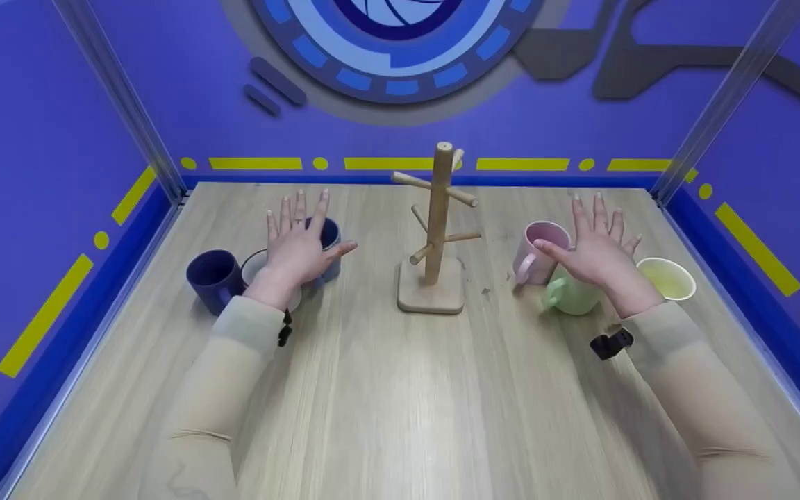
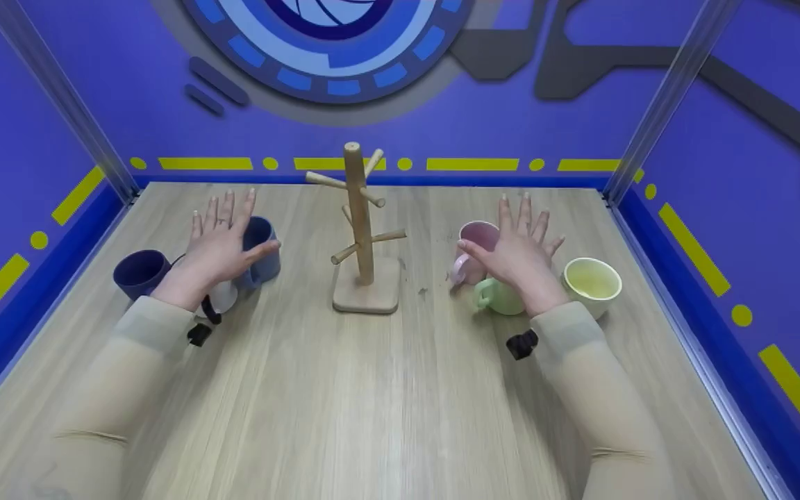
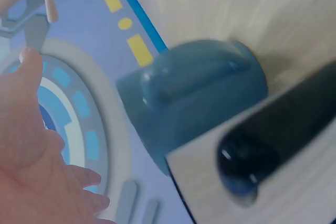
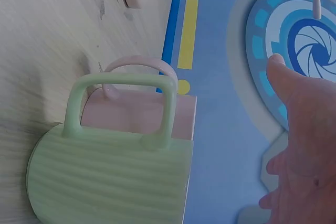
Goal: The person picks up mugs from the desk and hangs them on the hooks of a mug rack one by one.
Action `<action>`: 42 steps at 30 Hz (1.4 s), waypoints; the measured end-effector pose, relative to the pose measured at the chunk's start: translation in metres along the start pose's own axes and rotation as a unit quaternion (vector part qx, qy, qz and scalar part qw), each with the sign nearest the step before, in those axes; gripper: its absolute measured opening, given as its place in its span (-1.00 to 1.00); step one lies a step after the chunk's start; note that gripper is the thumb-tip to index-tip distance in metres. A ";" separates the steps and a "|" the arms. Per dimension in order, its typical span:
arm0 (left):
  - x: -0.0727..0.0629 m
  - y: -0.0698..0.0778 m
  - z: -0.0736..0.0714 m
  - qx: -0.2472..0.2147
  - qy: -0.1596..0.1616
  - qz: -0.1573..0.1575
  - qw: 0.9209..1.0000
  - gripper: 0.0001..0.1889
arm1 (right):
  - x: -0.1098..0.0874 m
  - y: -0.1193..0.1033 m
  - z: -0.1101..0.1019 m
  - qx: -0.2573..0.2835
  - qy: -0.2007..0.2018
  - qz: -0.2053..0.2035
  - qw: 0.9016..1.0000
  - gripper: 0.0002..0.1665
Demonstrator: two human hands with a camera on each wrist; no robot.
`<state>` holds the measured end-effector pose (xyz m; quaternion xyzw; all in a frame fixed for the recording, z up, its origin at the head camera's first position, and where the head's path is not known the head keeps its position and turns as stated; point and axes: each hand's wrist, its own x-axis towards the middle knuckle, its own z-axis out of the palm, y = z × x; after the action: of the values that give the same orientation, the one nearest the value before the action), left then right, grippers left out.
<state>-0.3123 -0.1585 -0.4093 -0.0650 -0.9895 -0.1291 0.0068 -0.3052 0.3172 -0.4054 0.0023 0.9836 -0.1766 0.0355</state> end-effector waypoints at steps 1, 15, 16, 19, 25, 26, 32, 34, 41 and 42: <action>-0.001 0.003 0.000 -0.003 0.004 0.004 1.000 0.09 | -0.001 0.000 0.000 0.003 0.002 -0.001 1.000 0.44; -0.025 0.050 0.008 -0.199 -0.004 0.065 0.978 0.11 | -0.015 0.011 0.000 0.047 0.056 -0.052 0.996 0.23; -0.028 0.053 0.009 -0.223 0.003 0.068 0.972 0.12 | -0.016 0.013 0.000 0.052 0.056 -0.058 0.995 0.22; -0.037 0.065 0.014 -0.289 0.041 0.090 0.952 0.08 | -0.019 0.019 0.000 0.068 0.051 -0.081 0.993 0.21; -0.050 0.085 0.027 -0.364 0.135 0.176 0.905 -0.12 | -0.025 0.033 -0.004 0.118 0.003 -0.111 0.987 0.19; -0.051 0.087 0.030 -0.373 0.144 0.188 0.897 -0.15 | -0.025 0.036 -0.004 0.121 -0.005 -0.112 0.986 0.19; -0.060 0.103 0.048 -0.421 0.167 0.235 0.860 -0.35 | -0.025 0.047 0.000 0.122 -0.031 -0.104 0.987 0.25; -0.062 0.111 0.054 -0.432 0.160 0.248 0.852 -0.38 | -0.023 0.050 0.003 0.122 -0.031 -0.098 0.987 0.26; -0.066 0.140 0.083 -0.463 0.071 0.238 0.851 -0.43 | -0.019 0.056 0.016 0.112 -0.023 -0.075 0.991 0.25; -0.066 0.144 0.087 -0.469 0.054 0.232 0.850 -0.44 | -0.019 0.056 0.018 0.108 -0.019 -0.075 0.991 0.24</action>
<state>-0.2275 -0.0069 -0.4587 -0.2812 -0.7652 -0.5761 0.0592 -0.2843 0.3639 -0.4400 -0.0709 0.9553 -0.2842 0.0403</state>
